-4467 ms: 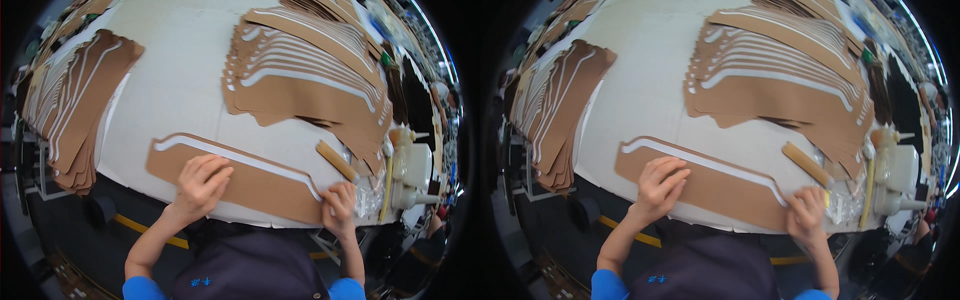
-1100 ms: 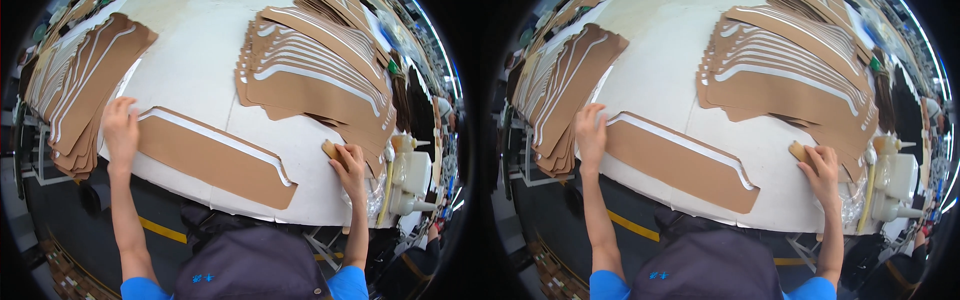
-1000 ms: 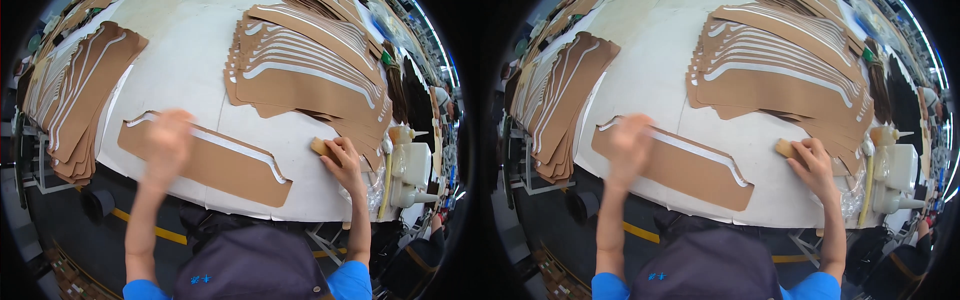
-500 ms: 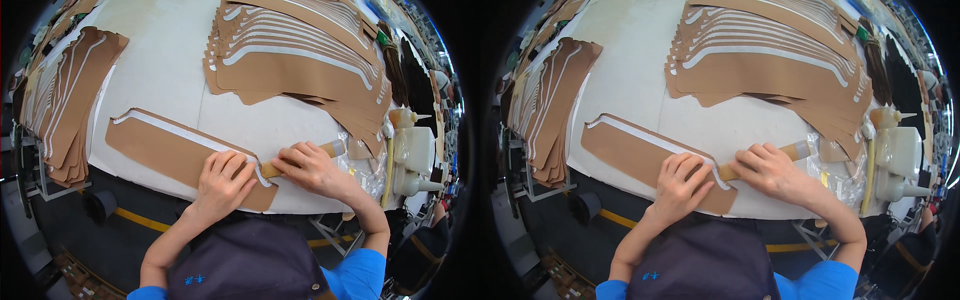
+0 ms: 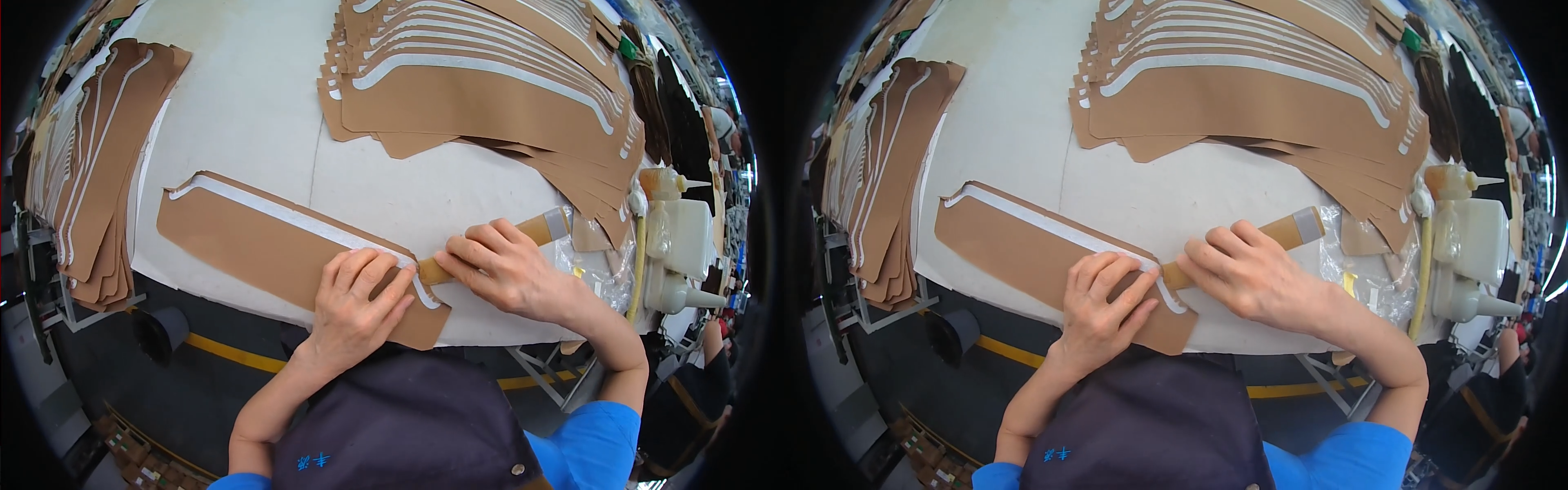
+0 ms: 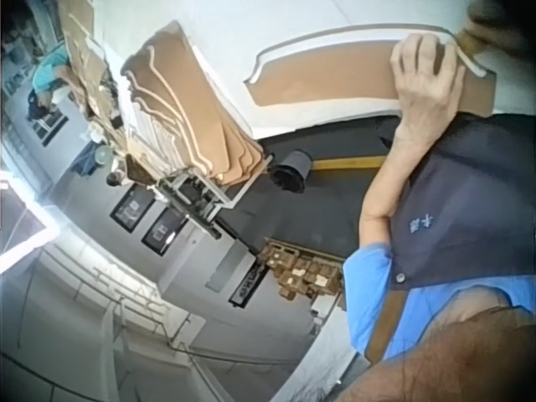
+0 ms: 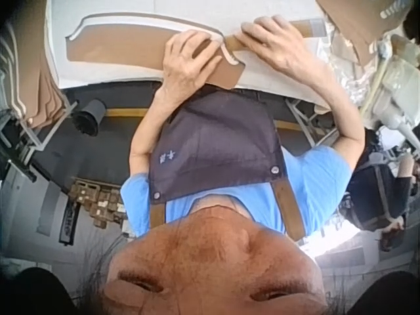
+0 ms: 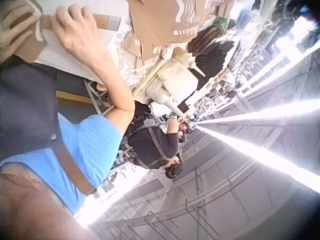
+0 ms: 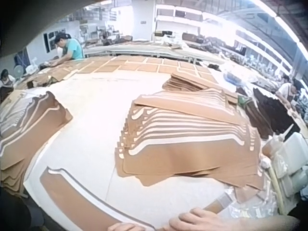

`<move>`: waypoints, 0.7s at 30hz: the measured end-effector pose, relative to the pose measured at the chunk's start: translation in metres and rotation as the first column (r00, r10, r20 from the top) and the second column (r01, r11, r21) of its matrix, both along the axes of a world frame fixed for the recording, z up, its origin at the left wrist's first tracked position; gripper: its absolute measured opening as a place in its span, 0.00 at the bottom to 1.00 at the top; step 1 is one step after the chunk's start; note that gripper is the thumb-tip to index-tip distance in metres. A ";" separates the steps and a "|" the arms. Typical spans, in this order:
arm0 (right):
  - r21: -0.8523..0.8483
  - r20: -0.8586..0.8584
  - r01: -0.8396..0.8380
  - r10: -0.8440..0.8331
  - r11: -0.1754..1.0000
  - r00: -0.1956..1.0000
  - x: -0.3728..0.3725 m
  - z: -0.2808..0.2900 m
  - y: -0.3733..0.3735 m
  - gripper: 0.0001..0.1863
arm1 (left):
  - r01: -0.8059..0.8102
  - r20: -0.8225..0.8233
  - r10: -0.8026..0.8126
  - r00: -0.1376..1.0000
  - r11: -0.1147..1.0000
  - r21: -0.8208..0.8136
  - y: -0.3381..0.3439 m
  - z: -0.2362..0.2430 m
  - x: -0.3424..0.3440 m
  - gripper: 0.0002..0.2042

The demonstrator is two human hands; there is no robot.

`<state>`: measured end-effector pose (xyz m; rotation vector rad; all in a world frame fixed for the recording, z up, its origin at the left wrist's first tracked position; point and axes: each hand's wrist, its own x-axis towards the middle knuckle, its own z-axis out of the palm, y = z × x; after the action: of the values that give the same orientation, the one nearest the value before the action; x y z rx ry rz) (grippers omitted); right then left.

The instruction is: Folding and pressing the edges of leather pieces using a hand tool and adhesive strips.

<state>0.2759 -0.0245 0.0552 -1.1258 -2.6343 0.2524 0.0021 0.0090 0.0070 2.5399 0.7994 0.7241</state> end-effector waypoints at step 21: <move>0.053 -0.005 -0.145 0.146 0.988 0.989 0.004 -0.005 0.031 0.18 | -0.046 -0.024 0.046 0.999 0.999 0.008 -0.007 -0.002 -0.001 0.24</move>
<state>0.2803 0.0066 0.0502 -0.9149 -2.7022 0.2147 0.0012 0.0019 0.0049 2.5488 0.8674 0.7137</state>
